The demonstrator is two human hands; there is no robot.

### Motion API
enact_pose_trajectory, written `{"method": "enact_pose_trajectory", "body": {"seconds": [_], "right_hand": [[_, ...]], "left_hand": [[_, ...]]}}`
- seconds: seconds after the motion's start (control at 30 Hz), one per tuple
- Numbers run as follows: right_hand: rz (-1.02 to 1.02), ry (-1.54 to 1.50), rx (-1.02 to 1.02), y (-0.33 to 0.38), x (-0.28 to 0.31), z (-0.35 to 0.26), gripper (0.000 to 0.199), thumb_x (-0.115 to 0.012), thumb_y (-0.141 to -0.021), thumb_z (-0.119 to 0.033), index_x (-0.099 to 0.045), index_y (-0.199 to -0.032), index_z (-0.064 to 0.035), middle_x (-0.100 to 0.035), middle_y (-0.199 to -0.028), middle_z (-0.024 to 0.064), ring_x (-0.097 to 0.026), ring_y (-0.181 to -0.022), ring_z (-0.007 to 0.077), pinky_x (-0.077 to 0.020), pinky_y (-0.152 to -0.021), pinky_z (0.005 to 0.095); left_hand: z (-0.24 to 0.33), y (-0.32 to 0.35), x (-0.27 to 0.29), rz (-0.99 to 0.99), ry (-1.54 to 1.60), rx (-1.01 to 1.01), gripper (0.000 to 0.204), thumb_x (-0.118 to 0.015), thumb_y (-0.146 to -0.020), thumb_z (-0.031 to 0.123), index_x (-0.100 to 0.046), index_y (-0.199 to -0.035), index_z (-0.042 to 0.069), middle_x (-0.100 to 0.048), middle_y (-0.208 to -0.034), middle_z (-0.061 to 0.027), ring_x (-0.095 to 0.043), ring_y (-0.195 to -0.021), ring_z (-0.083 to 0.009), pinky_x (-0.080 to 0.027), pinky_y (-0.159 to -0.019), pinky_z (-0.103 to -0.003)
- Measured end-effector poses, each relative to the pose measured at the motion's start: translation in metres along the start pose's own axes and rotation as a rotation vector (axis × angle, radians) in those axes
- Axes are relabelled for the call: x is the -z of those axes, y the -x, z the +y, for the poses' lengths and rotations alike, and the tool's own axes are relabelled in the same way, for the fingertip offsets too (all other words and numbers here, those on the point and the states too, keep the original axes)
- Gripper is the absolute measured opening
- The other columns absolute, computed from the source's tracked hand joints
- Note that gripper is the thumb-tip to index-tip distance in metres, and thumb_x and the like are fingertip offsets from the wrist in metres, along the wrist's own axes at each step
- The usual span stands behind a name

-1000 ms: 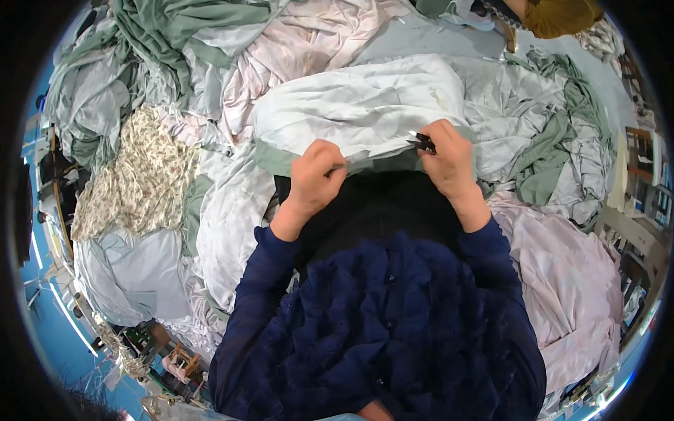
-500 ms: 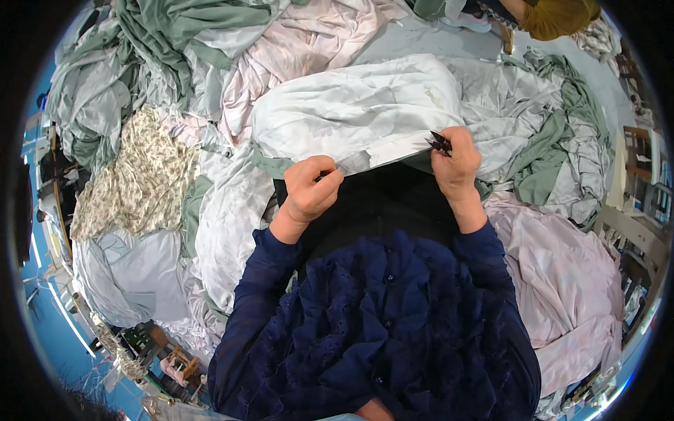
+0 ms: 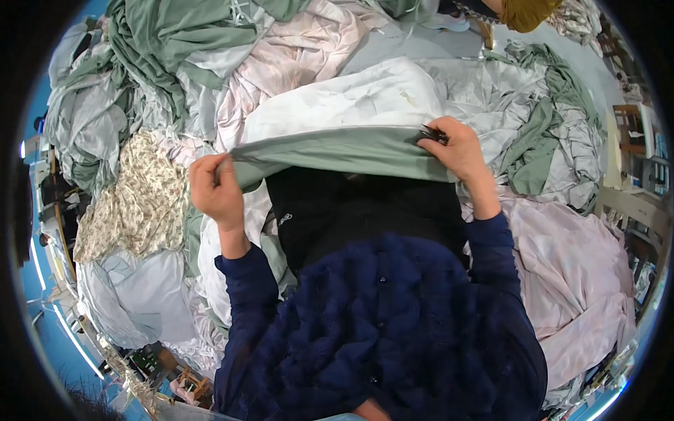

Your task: Inspecting textile items for quality, cleaning loose threads with a tool, and folding them.

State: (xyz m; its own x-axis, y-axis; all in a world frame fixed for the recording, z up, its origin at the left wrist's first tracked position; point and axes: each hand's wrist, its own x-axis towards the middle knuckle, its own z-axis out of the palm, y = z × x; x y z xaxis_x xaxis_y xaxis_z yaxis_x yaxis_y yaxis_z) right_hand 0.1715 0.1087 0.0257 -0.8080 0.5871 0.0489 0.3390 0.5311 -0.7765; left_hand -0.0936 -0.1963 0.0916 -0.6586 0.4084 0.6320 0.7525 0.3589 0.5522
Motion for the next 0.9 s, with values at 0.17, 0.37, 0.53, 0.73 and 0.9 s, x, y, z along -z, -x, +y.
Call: {"method": "enact_pose_trajectory", "body": {"seconds": [0.17,0.37,0.53,0.73,0.9], "right_hand": [[-0.022,-0.015,-0.084,0.005,0.007,0.020,0.015,-0.074,-0.078,-0.007,-0.065,-0.088,-0.0008,-0.057,-0.074,0.0026,-0.048,-0.063,0.0105,-0.0400,-0.058,0.0259],[0.015,-0.108,-0.053,-0.007,0.011,-0.001,0.013,-0.072,-0.076,-0.005,-0.063,-0.084,-0.0004,-0.057,-0.070,0.0064,-0.050,-0.060,0.0149,-0.0408,-0.057,0.0283],[-0.112,-0.174,0.018,-0.028,0.064,-0.073,0.013,-0.071,-0.078,-0.006,-0.060,-0.079,-0.0002,-0.055,-0.067,0.0031,-0.047,-0.059,0.0117,-0.0378,-0.056,0.0262],[-0.028,0.117,0.088,-0.095,0.005,-0.003,0.019,-0.073,-0.079,-0.016,-0.061,-0.080,-0.0008,-0.056,-0.065,0.0085,-0.048,-0.059,0.0152,-0.0390,-0.056,0.0310],[0.015,0.200,-0.025,-0.106,-0.008,0.022,0.022,-0.074,-0.079,-0.019,-0.062,-0.079,-0.0007,-0.056,-0.065,0.0079,-0.048,-0.058,0.0152,-0.0391,-0.056,0.0313]], "left_hand": [[-0.036,-0.013,0.040,0.098,-0.047,0.216,0.006,-0.068,-0.080,-0.003,-0.064,-0.083,0.001,-0.063,-0.079,-0.0064,-0.058,-0.072,-0.0156,-0.047,-0.067,-0.027],[-0.074,-0.013,0.073,0.100,-0.201,0.249,0.004,-0.069,-0.084,0.002,-0.066,-0.085,0.000,-0.065,-0.080,-0.0034,-0.057,-0.075,-0.0097,-0.047,-0.071,-0.024],[-0.110,-0.012,0.092,0.049,-0.061,0.437,0.006,-0.069,-0.083,0.003,-0.067,-0.087,-0.001,-0.066,-0.081,-0.0035,-0.058,-0.075,-0.0115,-0.048,-0.072,-0.026],[-0.185,0.024,0.029,-0.328,-0.331,0.433,0.010,-0.072,-0.075,0.010,-0.068,-0.080,0.002,-0.068,-0.077,-0.0111,-0.065,-0.073,-0.0221,-0.051,-0.072,-0.034],[-0.199,0.041,0.000,-0.300,-0.263,0.659,0.009,-0.071,-0.076,0.011,-0.069,-0.082,0.005,-0.068,-0.077,-0.0093,-0.064,-0.072,-0.0211,-0.051,-0.071,-0.033]]}}
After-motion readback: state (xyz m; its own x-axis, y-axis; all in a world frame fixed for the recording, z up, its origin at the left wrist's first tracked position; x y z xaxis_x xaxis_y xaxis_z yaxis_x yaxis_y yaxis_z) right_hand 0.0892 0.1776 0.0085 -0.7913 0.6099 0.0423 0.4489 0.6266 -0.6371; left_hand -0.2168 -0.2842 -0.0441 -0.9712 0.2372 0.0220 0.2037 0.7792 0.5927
